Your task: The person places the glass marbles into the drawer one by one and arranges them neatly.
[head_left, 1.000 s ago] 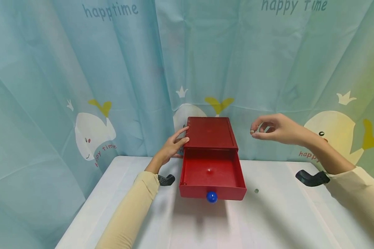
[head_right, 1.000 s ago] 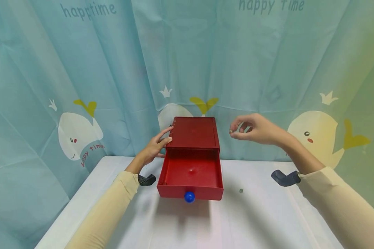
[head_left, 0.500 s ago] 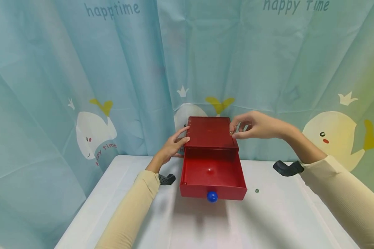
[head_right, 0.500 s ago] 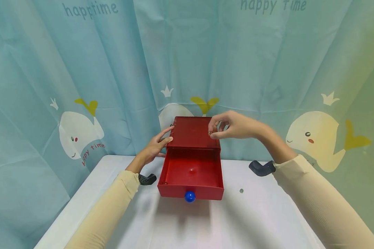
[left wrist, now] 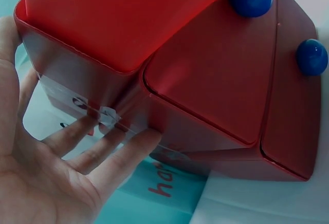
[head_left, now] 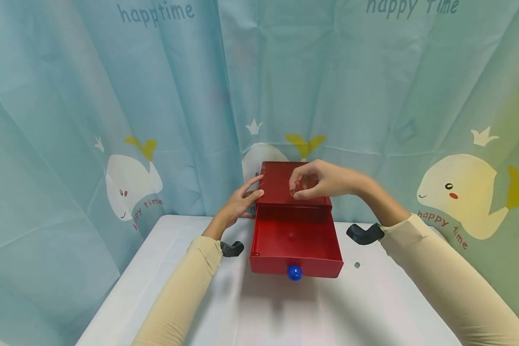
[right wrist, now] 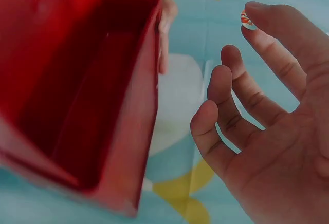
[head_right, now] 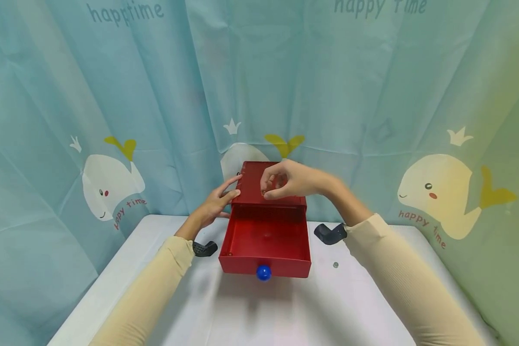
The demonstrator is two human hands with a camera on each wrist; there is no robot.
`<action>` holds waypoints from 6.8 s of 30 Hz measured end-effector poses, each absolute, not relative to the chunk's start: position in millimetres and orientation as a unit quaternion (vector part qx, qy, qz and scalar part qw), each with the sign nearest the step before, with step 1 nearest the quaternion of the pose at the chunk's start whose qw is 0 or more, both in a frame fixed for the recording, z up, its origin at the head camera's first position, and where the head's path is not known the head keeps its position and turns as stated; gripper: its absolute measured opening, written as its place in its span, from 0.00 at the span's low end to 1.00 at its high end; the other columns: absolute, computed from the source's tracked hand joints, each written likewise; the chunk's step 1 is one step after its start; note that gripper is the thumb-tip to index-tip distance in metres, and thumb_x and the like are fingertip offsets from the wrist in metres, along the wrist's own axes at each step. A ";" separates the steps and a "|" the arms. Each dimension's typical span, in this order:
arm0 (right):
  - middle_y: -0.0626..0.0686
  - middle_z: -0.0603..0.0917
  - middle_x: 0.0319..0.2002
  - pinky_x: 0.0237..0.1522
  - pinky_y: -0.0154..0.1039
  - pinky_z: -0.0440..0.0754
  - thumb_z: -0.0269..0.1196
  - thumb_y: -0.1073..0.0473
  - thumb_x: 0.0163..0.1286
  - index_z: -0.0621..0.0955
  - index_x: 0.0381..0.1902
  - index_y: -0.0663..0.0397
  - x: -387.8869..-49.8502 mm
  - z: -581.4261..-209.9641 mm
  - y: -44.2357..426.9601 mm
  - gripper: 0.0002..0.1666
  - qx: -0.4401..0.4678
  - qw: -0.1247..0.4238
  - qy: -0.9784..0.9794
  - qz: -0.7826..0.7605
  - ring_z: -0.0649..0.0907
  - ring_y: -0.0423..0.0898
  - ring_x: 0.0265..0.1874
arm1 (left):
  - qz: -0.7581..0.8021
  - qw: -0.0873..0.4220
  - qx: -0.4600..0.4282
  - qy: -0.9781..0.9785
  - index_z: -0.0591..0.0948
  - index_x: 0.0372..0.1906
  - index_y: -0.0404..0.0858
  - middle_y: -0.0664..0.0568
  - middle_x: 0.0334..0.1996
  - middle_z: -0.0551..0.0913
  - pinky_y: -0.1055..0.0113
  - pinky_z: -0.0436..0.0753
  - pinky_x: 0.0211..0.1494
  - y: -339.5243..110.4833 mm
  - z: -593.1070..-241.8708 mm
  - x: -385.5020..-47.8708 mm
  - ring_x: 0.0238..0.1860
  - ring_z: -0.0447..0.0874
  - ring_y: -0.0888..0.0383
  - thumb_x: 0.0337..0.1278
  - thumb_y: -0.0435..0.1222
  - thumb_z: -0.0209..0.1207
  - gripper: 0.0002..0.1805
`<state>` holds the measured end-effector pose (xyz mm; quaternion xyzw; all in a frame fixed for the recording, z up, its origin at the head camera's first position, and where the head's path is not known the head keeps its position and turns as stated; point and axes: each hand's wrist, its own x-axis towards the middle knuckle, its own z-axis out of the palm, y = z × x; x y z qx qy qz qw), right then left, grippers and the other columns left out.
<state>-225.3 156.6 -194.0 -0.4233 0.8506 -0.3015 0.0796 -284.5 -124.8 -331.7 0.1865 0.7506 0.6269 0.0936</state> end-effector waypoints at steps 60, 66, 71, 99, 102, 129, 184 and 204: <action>0.49 0.85 0.36 0.41 0.44 0.84 0.74 0.56 0.64 0.85 0.50 0.51 -234.1 -228.6 123.7 0.17 -0.447 0.067 0.834 -0.317 0.83 0.48 0.36 | 0.623 0.091 0.187 0.754 0.64 0.78 0.65 0.42 0.75 0.67 0.38 0.83 0.53 -121.1 -328.5 -276.7 0.70 0.71 0.40 0.72 0.51 0.58 0.33; 0.48 0.84 0.37 0.41 0.44 0.84 0.74 0.55 0.65 0.85 0.51 0.49 -234.3 -229.3 125.5 0.17 -0.447 0.063 0.834 -0.317 0.83 0.48 0.35 | 0.623 0.094 0.184 0.755 0.63 0.78 0.65 0.42 0.75 0.67 0.38 0.83 0.54 -121.1 -328.4 -277.5 0.70 0.72 0.40 0.72 0.52 0.58 0.33; 0.47 0.84 0.37 0.41 0.44 0.84 0.74 0.55 0.65 0.84 0.52 0.49 -232.4 -228.2 128.3 0.19 -0.446 0.047 0.838 -0.311 0.83 0.47 0.35 | 0.625 0.099 0.186 0.751 0.63 0.79 0.65 0.42 0.75 0.67 0.39 0.83 0.54 -121.6 -328.2 -277.7 0.70 0.72 0.40 0.72 0.52 0.58 0.34; 0.50 0.83 0.40 0.36 0.41 0.84 0.74 0.57 0.65 0.82 0.57 0.54 -210.6 -231.4 193.4 0.24 -0.381 0.007 0.864 -0.330 0.82 0.49 0.35 | 0.632 0.100 0.182 0.747 0.63 0.79 0.64 0.42 0.76 0.65 0.39 0.82 0.56 -130.9 -326.1 -280.7 0.71 0.70 0.41 0.71 0.51 0.59 0.35; 0.52 0.83 0.41 0.35 0.39 0.84 0.74 0.58 0.65 0.81 0.58 0.55 -206.8 -234.9 203.5 0.25 -0.376 -0.007 0.864 -0.336 0.83 0.49 0.36 | 0.632 0.101 0.180 0.747 0.63 0.79 0.65 0.41 0.76 0.65 0.40 0.82 0.57 -130.8 -326.4 -280.8 0.71 0.71 0.42 0.71 0.52 0.59 0.35; 0.50 0.82 0.41 0.34 0.38 0.85 0.72 0.64 0.66 0.79 0.61 0.47 -175.7 -277.0 274.4 0.26 -0.334 -0.065 0.864 -0.371 0.84 0.46 0.33 | 0.628 0.095 0.181 0.751 0.63 0.79 0.65 0.41 0.75 0.66 0.39 0.83 0.55 -131.4 -324.4 -274.2 0.70 0.72 0.41 0.71 0.51 0.59 0.35; 0.50 0.87 0.44 0.48 0.47 0.80 0.76 0.61 0.60 0.86 0.46 0.50 -173.1 -444.5 319.9 0.16 -0.235 -0.049 0.915 -0.324 0.81 0.51 0.45 | 0.627 0.093 0.180 0.752 0.63 0.78 0.66 0.43 0.74 0.68 0.41 0.84 0.54 -131.9 -325.2 -271.3 0.68 0.74 0.43 0.71 0.52 0.58 0.34; 0.46 0.86 0.43 0.50 0.53 0.81 0.77 0.64 0.58 0.88 0.40 0.45 -172.2 -452.3 319.1 0.13 -0.236 -0.075 0.915 -0.319 0.80 0.47 0.46 | 0.627 0.092 0.174 0.753 0.64 0.78 0.68 0.44 0.74 0.69 0.42 0.84 0.54 -131.8 -325.4 -271.3 0.67 0.76 0.44 0.70 0.52 0.59 0.34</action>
